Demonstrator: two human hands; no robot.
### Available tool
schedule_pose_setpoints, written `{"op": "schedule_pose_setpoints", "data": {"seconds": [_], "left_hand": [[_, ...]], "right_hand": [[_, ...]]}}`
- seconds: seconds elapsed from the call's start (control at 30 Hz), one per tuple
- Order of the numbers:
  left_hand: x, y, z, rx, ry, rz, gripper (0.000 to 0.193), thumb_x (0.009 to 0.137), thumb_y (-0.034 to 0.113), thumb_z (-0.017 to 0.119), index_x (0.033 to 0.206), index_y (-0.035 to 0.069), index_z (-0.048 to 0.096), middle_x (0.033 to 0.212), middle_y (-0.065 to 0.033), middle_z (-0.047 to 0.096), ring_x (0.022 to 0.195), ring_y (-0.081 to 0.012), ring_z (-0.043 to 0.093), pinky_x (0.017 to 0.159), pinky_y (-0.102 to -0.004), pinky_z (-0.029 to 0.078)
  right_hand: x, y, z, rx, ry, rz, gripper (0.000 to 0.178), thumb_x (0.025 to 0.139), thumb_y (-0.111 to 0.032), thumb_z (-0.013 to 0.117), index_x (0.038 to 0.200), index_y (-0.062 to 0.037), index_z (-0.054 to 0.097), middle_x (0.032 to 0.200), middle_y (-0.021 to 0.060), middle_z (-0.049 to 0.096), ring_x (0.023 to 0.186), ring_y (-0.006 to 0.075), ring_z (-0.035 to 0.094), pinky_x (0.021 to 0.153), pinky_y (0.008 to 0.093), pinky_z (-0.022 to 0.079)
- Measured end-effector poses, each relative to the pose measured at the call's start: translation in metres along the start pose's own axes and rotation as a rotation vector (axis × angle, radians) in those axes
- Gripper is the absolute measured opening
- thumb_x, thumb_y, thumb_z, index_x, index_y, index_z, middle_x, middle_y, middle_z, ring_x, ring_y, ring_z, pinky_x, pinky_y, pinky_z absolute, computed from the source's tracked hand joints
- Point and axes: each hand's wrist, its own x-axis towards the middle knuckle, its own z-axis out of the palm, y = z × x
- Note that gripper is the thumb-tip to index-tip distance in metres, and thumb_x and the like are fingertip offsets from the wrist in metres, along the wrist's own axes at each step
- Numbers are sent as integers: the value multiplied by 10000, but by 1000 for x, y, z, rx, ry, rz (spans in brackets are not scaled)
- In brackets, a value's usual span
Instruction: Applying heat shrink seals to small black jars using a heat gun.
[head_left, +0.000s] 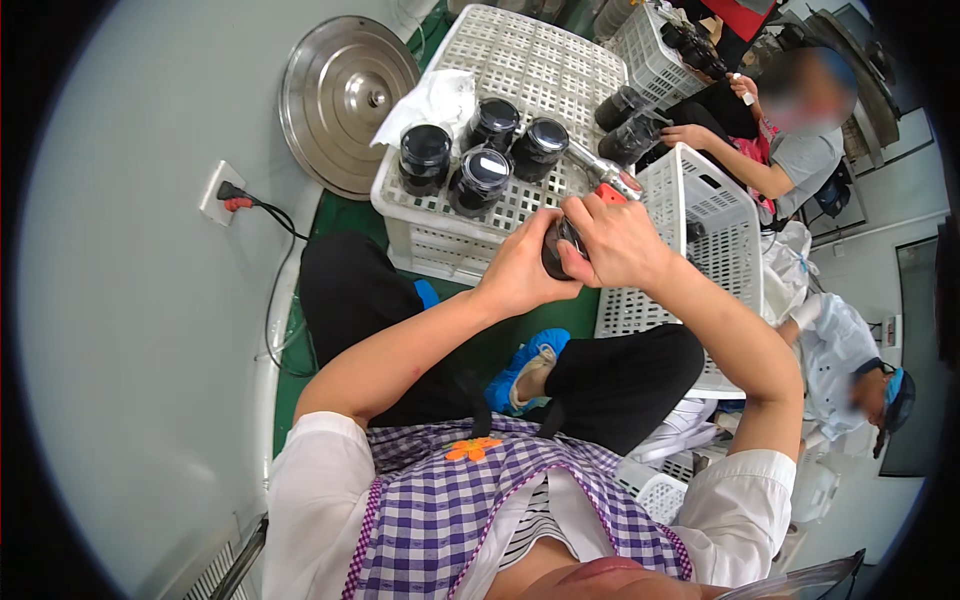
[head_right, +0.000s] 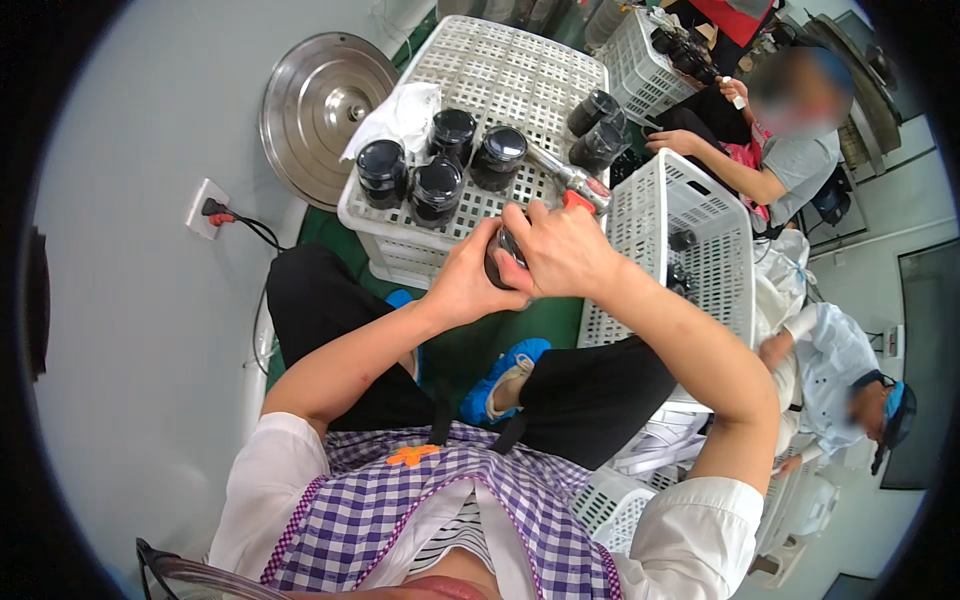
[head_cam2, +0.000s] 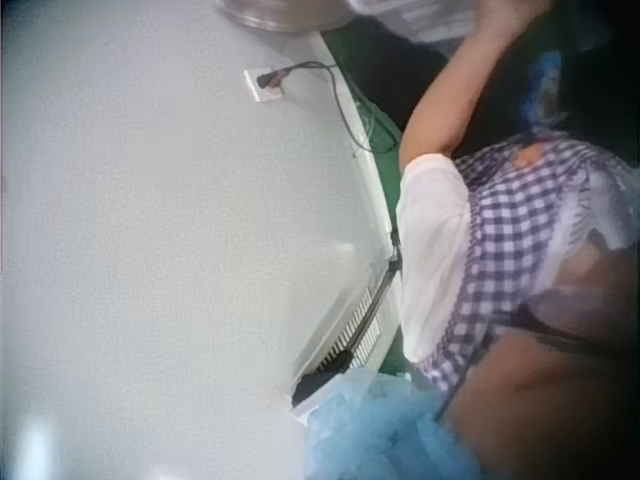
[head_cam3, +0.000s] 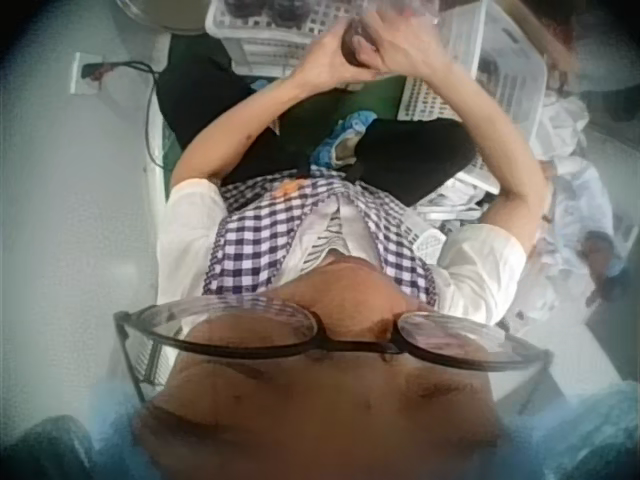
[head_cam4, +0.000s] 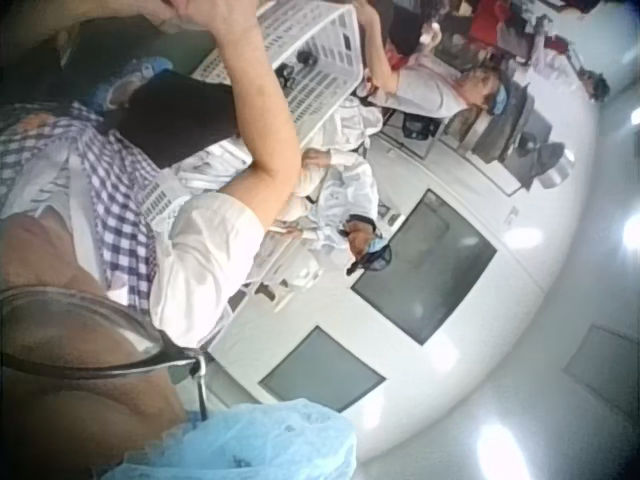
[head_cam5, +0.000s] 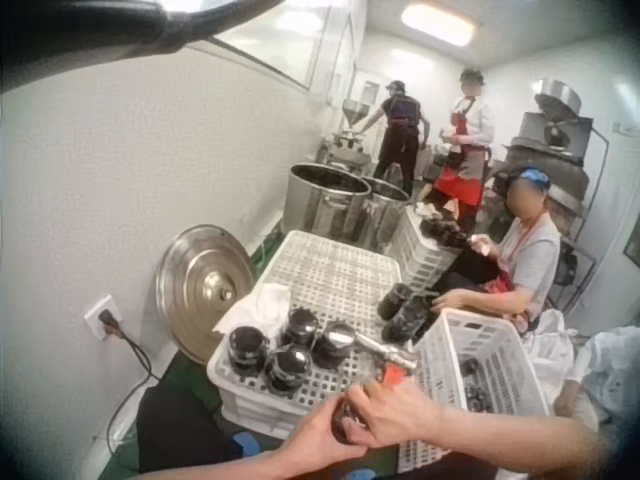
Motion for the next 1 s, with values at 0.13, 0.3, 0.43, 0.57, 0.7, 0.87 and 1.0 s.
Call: {"op": "schedule_pose_setpoints", "data": {"seconds": [0.13,0.3,0.43,0.57,0.7,0.87,1.0], "left_hand": [[2,-14,-12,184,97,31,739,662,268,793,1224,0,396,1035,-195,588,915,-311,614,788,-392,483],[6,-3,-42,721,-186,-228,555,740,369,721,1073,-18,503,958,-220,620,883,-395,602,751,-457,491],[-1,-24,-32,783,-206,-33,462,740,310,723,992,-21,525,905,-223,623,850,-368,634,715,-442,523],[-5,-37,-22,774,-205,-40,472,755,313,711,1037,-10,514,899,-212,622,826,-376,638,709,-445,524],[1,-33,-20,772,-240,-67,488,762,312,703,1066,-14,505,931,-230,615,823,-390,636,708,-460,520],[0,-40,-17,749,-216,-9,442,771,275,698,1075,12,513,1002,-213,615,866,-411,604,713,-474,495],[-5,-29,-23,757,-268,-72,413,777,268,696,1047,9,522,999,-192,615,867,-397,605,721,-464,494]], "right_hand": [[20,13,20,-50,58,-38,388,825,-404,564,876,-24,501,630,146,542,476,304,551,421,383,445],[31,39,51,-110,87,-49,408,818,-429,570,863,-29,502,636,148,544,481,301,559,428,385,453],[43,34,63,-63,102,9,416,800,-438,582,839,-33,496,664,153,550,481,301,565,433,393,459],[48,24,73,11,97,51,435,786,-462,590,863,-42,514,716,158,557,567,324,585,482,418,475],[41,18,63,75,31,150,561,783,-546,590,995,-31,521,764,179,580,617,342,606,519,431,481],[23,21,36,140,186,187,826,736,-597,635,1317,-50,424,853,188,618,693,346,632,555,407,493],[-19,24,-12,487,418,723,528,782,-370,708,1124,9,572,848,149,640,696,218,636,639,310,502]]}}
